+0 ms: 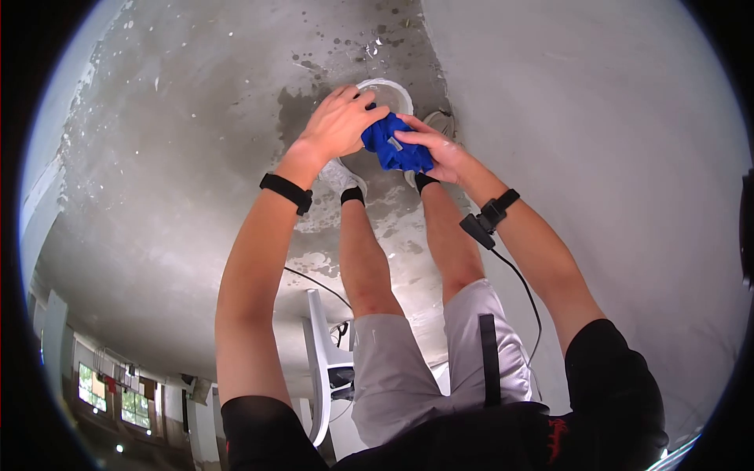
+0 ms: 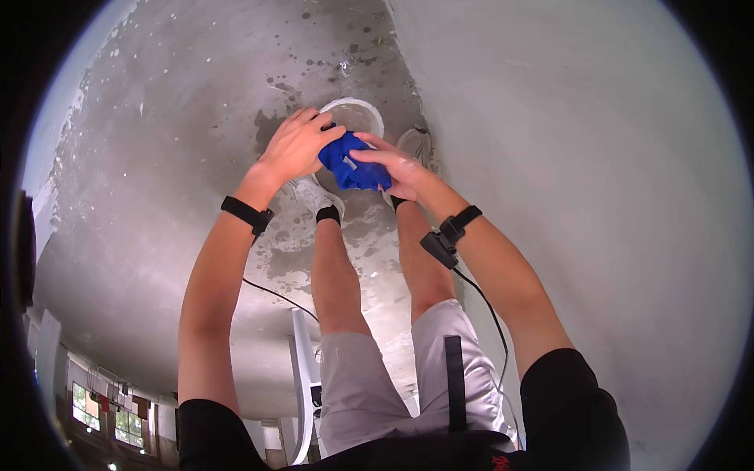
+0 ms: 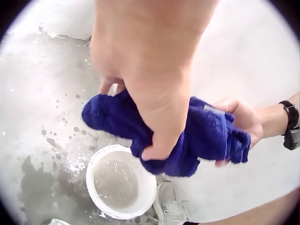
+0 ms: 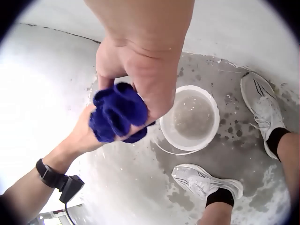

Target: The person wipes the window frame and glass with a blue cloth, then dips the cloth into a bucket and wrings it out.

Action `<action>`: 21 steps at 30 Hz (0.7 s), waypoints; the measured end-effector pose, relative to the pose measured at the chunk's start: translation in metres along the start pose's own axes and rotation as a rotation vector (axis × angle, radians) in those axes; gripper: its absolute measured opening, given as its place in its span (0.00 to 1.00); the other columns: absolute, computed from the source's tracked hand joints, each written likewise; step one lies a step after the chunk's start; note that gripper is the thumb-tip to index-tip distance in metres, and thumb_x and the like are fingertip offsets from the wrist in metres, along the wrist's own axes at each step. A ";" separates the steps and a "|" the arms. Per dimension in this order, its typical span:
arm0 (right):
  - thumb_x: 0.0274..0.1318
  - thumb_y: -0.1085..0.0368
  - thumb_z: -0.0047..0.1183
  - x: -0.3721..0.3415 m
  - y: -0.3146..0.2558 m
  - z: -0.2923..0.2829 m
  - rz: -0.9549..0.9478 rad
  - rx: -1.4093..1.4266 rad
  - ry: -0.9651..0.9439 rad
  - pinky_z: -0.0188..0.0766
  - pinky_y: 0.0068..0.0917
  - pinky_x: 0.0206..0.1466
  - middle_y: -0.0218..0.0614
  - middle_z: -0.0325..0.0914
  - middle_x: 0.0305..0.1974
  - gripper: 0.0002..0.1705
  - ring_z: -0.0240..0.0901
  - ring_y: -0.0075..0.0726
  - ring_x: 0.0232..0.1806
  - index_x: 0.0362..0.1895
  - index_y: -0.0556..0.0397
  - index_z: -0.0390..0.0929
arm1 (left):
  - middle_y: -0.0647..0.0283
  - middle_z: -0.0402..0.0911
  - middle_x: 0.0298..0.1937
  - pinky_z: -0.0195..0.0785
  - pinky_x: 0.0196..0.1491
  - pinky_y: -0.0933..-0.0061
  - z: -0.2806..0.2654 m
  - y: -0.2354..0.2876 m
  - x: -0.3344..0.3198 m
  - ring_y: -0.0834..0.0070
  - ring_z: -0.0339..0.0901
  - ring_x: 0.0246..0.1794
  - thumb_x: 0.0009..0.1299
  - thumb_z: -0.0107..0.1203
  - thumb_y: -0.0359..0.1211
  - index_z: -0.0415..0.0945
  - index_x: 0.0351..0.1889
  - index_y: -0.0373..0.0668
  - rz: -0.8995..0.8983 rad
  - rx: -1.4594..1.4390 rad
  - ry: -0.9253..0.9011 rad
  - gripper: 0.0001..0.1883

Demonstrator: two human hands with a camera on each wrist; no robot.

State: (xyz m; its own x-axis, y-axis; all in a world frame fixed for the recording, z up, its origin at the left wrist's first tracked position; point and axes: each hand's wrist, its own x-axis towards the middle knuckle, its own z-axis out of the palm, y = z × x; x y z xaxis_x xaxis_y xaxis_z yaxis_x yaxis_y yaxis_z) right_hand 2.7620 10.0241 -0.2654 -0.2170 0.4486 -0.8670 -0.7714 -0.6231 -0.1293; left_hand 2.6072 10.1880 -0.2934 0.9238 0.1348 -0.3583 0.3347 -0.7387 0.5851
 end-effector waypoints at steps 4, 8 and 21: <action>0.62 0.63 0.61 0.005 -0.006 0.000 0.290 -0.080 -0.151 0.79 0.41 0.60 0.40 0.77 0.54 0.28 0.78 0.37 0.56 0.64 0.54 0.68 | 0.61 0.79 0.55 0.64 0.70 0.60 0.001 0.011 -0.007 0.61 0.75 0.56 0.51 0.64 0.26 0.77 0.48 0.44 0.255 0.012 0.203 0.23; 0.58 0.62 0.67 0.000 -0.017 0.023 0.300 -0.343 -0.302 0.82 0.32 0.46 0.38 0.79 0.50 0.29 0.80 0.33 0.49 0.61 0.54 0.72 | 0.61 0.78 0.60 0.68 0.65 0.61 0.007 0.012 -0.011 0.62 0.76 0.54 0.50 0.64 0.25 0.74 0.49 0.39 0.306 -0.036 0.272 0.25; 0.43 0.63 0.66 0.057 0.023 -0.001 -0.317 -1.605 0.364 0.78 0.45 0.44 0.48 0.83 0.41 0.25 0.81 0.58 0.40 0.48 0.54 0.76 | 0.50 0.84 0.30 0.76 0.39 0.56 0.038 0.022 0.016 0.50 0.84 0.35 0.53 0.60 0.27 0.75 0.47 0.40 -0.102 0.051 -0.224 0.21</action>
State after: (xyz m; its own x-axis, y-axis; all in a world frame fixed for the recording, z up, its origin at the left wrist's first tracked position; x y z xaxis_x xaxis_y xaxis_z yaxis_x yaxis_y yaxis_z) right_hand 2.7327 10.0351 -0.3177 0.1346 0.6580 -0.7409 0.6465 -0.6249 -0.4376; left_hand 2.6223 10.1488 -0.3143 0.8196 0.0644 -0.5692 0.4086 -0.7621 0.5022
